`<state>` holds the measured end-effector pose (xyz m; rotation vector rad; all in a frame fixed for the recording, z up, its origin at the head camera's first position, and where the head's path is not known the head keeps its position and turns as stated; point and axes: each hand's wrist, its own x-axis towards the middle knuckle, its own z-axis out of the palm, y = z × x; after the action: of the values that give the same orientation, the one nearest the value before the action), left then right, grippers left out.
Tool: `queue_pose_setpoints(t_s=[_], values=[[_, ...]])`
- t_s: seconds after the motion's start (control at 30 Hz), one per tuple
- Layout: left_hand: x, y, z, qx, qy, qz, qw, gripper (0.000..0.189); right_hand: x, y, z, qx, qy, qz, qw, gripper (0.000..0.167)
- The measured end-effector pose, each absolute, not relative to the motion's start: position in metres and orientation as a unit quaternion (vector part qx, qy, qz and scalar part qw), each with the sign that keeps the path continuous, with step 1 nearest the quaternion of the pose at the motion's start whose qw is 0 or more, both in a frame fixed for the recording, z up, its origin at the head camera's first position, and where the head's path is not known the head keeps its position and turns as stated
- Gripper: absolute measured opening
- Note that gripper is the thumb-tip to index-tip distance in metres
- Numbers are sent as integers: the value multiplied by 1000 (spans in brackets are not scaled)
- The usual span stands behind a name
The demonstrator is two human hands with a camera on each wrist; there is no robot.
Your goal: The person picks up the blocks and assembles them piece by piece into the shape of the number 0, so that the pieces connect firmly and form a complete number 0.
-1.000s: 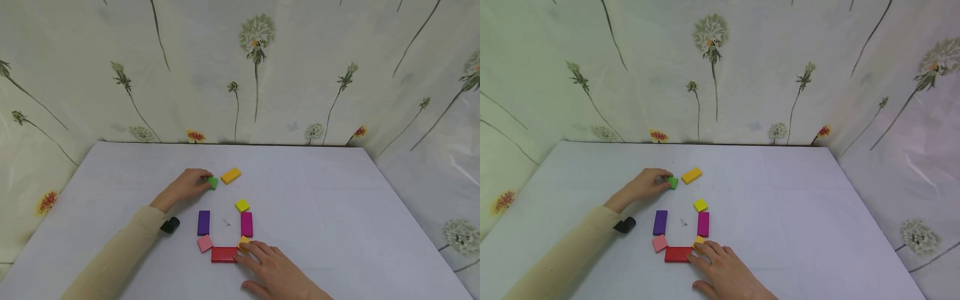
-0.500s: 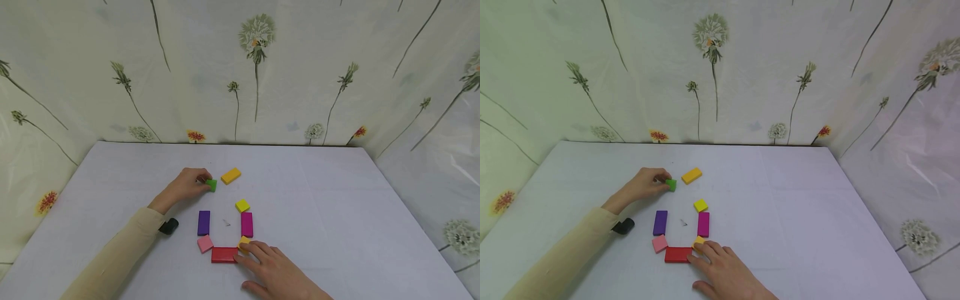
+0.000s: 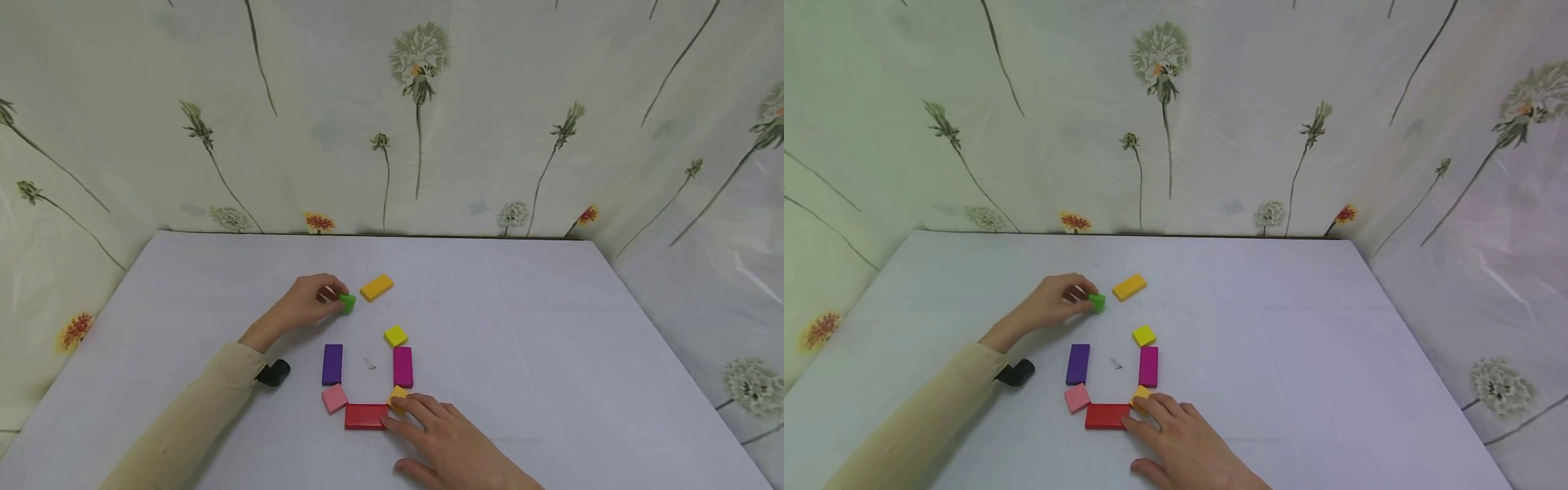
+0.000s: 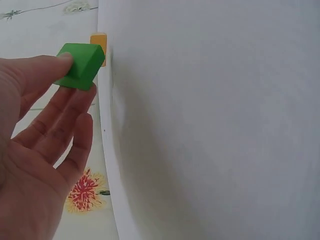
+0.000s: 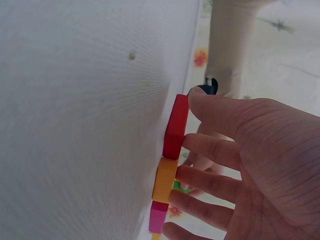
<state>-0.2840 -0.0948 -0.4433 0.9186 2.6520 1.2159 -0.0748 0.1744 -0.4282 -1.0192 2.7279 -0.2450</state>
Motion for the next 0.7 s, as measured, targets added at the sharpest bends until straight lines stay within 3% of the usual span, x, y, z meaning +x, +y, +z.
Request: queue_pose_setpoints(t_s=[0.23, 0.7], values=[[-281, -100, -440, 314, 859, 402, 32, 20, -75, 174, -430, -355, 927, -80, 92, 54], [-272, -108, -432, 299, 855, 407, 114, 23, -75, 174, -431, -368, 923, -81, 74, 51]])
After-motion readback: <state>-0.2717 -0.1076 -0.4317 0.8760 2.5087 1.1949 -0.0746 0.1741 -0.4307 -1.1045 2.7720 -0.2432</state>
